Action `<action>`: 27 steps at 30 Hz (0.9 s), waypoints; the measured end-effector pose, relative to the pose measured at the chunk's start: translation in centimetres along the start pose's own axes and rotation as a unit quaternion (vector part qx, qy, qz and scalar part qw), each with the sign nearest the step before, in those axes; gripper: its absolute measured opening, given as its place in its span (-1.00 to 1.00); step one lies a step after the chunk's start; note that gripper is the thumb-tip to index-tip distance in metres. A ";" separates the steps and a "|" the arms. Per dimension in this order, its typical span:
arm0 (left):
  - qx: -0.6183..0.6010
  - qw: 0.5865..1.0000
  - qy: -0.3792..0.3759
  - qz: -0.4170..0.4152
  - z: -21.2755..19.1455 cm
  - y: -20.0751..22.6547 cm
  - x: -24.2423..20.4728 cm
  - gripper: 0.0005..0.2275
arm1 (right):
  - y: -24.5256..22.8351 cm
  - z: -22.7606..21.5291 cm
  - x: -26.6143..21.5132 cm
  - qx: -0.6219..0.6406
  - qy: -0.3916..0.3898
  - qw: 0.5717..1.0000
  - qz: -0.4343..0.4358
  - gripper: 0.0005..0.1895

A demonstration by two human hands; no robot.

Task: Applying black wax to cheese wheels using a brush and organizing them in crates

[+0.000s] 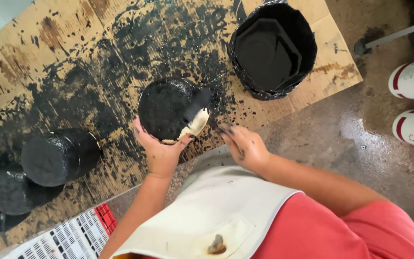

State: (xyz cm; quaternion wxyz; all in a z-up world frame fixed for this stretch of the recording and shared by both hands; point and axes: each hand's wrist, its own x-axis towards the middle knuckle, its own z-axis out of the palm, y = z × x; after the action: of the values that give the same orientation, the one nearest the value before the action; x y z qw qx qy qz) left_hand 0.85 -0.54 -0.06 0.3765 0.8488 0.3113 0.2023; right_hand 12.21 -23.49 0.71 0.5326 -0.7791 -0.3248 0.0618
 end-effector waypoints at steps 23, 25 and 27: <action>-0.146 0.968 -0.205 0.012 -3.9 -4.4 3.8 0.27 | 10.3 6.2 -2.0 0.142 -0.137 0.881 0.430 -0.34; -0.134 0.968 -0.211 0.010 -3.9 -4.0 3.7 0.26 | 7.9 4.9 -4.3 0.127 -0.156 0.867 0.455 -0.34; -0.124 0.969 -0.215 0.004 -3.7 -4.5 3.5 0.24 | 8.0 5.1 -7.5 0.111 -0.179 0.851 0.481 -0.35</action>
State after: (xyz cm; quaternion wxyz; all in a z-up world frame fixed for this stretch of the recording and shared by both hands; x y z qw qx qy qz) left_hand -0.46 6.09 -0.79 0.5357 0.8205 0.1922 0.0539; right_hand 7.56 -25.53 -10.29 0.4514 -0.7492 0.0099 0.4846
